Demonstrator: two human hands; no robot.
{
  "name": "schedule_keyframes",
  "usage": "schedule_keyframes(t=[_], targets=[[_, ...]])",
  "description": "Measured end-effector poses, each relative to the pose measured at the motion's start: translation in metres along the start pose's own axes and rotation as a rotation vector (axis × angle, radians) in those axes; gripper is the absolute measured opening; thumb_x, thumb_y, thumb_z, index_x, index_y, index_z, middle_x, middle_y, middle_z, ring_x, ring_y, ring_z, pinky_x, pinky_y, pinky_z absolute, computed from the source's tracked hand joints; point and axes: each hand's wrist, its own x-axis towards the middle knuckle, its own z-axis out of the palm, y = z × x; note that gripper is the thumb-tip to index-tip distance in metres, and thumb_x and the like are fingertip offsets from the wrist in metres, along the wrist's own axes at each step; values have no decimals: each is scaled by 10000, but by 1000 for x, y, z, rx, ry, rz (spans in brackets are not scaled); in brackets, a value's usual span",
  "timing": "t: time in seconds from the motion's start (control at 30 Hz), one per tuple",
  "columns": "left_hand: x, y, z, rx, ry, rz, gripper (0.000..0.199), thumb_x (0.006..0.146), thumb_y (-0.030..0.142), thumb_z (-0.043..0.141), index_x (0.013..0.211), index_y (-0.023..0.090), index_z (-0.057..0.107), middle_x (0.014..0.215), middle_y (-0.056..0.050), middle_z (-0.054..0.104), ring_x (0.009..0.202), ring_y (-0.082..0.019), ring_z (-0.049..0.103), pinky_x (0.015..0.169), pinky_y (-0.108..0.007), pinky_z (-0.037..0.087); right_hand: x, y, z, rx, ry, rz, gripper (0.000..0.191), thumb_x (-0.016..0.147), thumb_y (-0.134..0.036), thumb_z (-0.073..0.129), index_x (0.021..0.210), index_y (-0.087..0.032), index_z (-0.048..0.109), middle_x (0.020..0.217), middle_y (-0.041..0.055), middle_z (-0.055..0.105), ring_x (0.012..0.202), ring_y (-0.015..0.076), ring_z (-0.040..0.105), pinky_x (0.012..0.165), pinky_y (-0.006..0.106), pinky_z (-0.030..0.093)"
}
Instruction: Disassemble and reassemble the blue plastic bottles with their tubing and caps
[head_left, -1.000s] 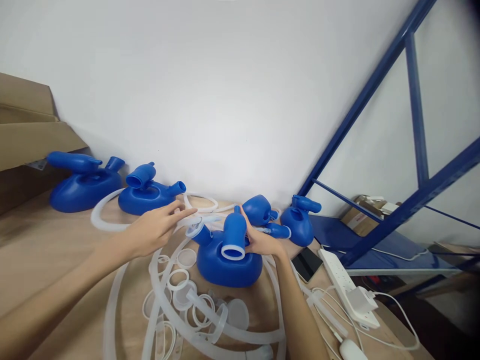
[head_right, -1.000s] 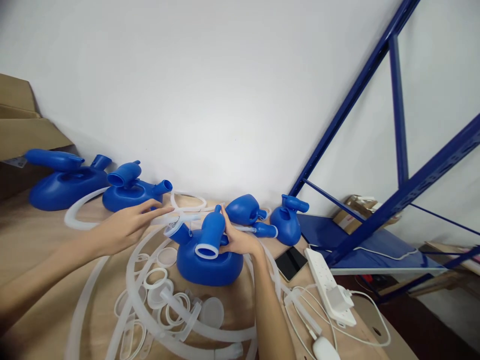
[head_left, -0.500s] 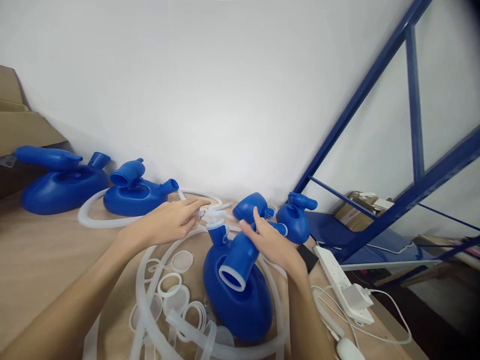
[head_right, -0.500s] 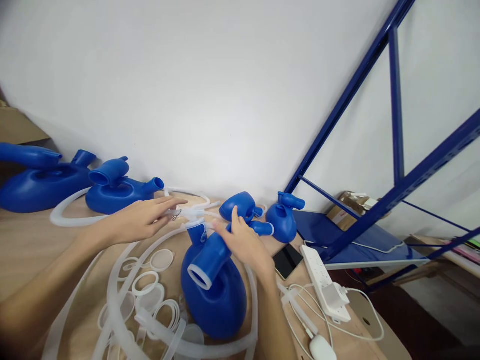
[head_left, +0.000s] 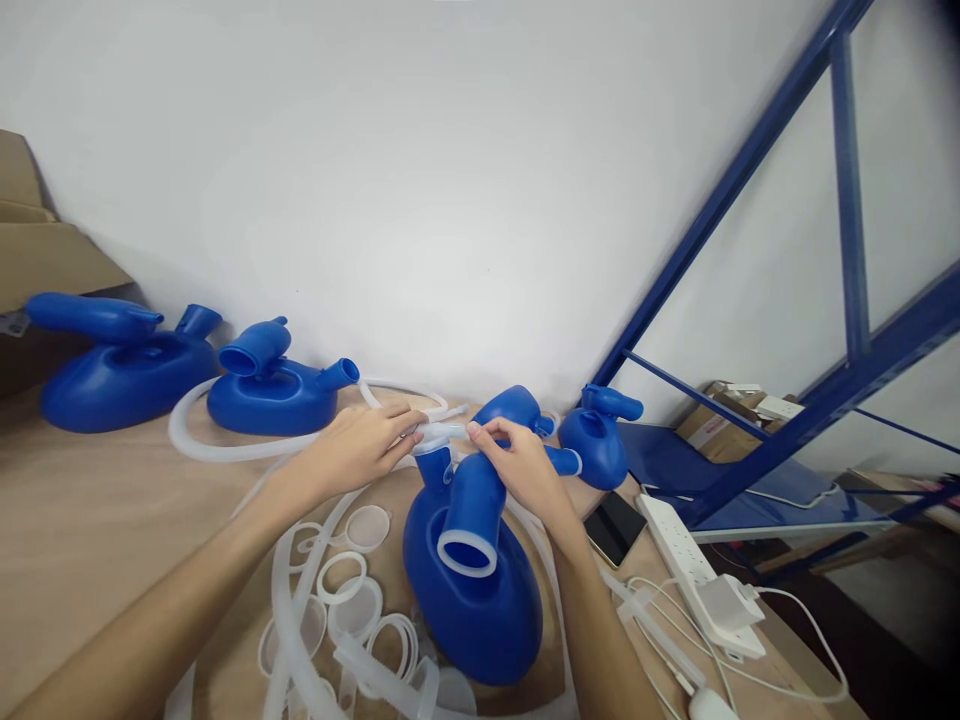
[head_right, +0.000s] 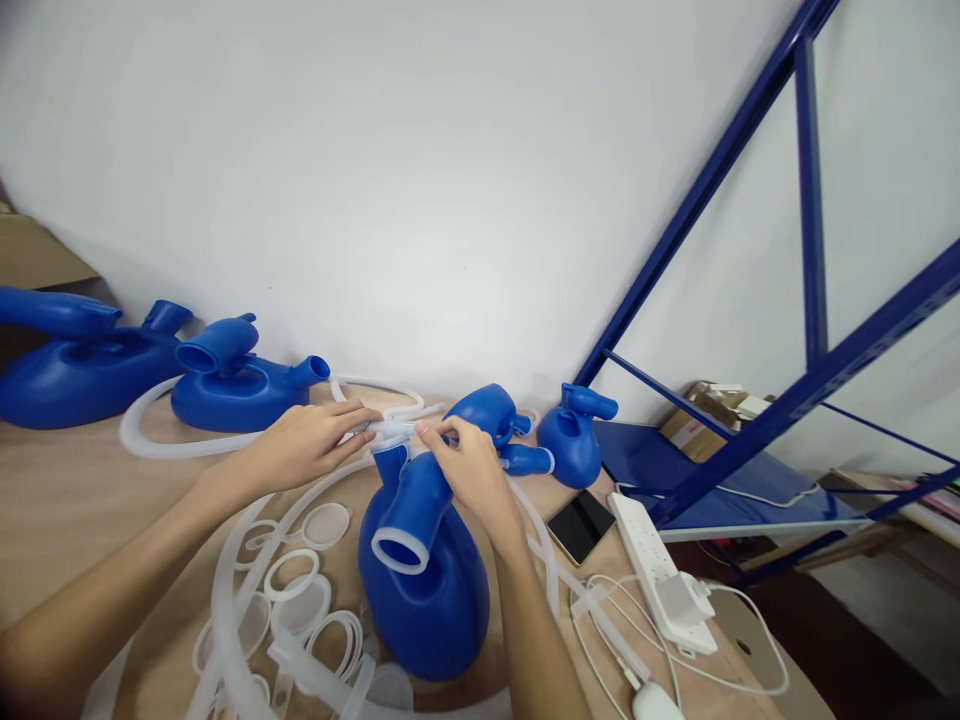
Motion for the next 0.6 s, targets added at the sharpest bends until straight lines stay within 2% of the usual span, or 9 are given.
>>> schedule_keyframes(t=[0.07, 0.13, 0.2, 0.27, 0.33, 0.4, 0.47, 0.53, 0.6], targets=[[1, 0, 2, 1, -11, 0, 369, 1102, 391, 394, 1310, 251, 665, 1214, -68, 777, 1045, -290, 742, 722, -323, 495, -18, -5, -9, -155, -36, -13, 563, 1024, -697, 403, 1105, -246, 730, 1188, 114, 758, 1122, 332, 707, 939, 446, 524], [1, 0, 2, -2, -15, 2, 356, 1098, 383, 396, 1269, 241, 674, 1175, -65, 790, 1026, -295, 748, 718, -331, 493, -39, -10, -17, -272, -22, -44, 522, 1015, -670, 472, 1291, -285, 691, 1359, 139, 700, 1216, 379, 672, 958, 476, 515], [0, 0, 1, -4, 2, 15, 355, 1094, 382, 397, 1257, 237, 677, 1189, -66, 789, 1025, -299, 750, 724, -341, 498, -55, -15, -20, -364, -31, -76, 545, 991, -647, 552, 1398, -296, 640, 1345, 161, 712, 1195, 399, 686, 951, 476, 518], [-2, 2, 0, -7, 26, 36, 364, 1094, 390, 395, 1267, 240, 679, 1207, -68, 786, 1029, -300, 752, 730, -344, 505, -63, -22, -18, -436, -82, -44, 666, 962, -684, 577, 1486, -272, 577, 1206, 180, 768, 1127, 413, 720, 943, 484, 524], [-3, 5, -1, -10, 40, 52, 375, 1096, 390, 392, 1297, 251, 677, 1218, -69, 785, 1032, -294, 755, 736, -338, 513, -61, -30, -14, -454, -136, 28, 820, 933, -753, 558, 1561, -229, 500, 1119, 193, 789, 1115, 446, 728, 950, 525, 525], [-3, 6, -1, -5, 37, 52, 386, 1096, 391, 394, 1322, 257, 677, 1217, -75, 785, 1023, -288, 759, 736, -332, 522, -54, -35, -14, -437, -197, 66, 862, 944, -756, 522, 1617, -225, 428, 1192, 201, 778, 1179, 471, 706, 982, 573, 512], [-3, 5, 0, 6, 26, 33, 400, 1094, 389, 396, 1340, 253, 681, 1201, -83, 787, 1012, -288, 762, 731, -332, 532, -44, -34, -16, -388, -264, 52, 822, 968, -658, 546, 1654, -243, 368, 1365, 191, 715, 1286, 455, 658, 1056, 586, 481], [-3, -1, 2, 8, 28, 11, 414, 1088, 376, 397, 1361, 247, 681, 1224, -88, 781, 1047, -294, 756, 757, -341, 546, -35, -29, -20, -307, -341, 4, 822, 946, -502, 617, 1672, -246, 327, 1533, 167, 601, 1399, 410, 584, 1145, 549, 433], [-2, -9, 5, -11, 26, 11, 418, 1075, 349, 411, 1382, 254, 678, 1282, -80, 767, 1082, -290, 748, 805, -351, 557, -28, -22, -23, -225, -382, -38, 867, 894, -378, 659, 1675, -225, 315, 1601, 150, 533, 1450, 374, 539, 1182, 505, 416]])
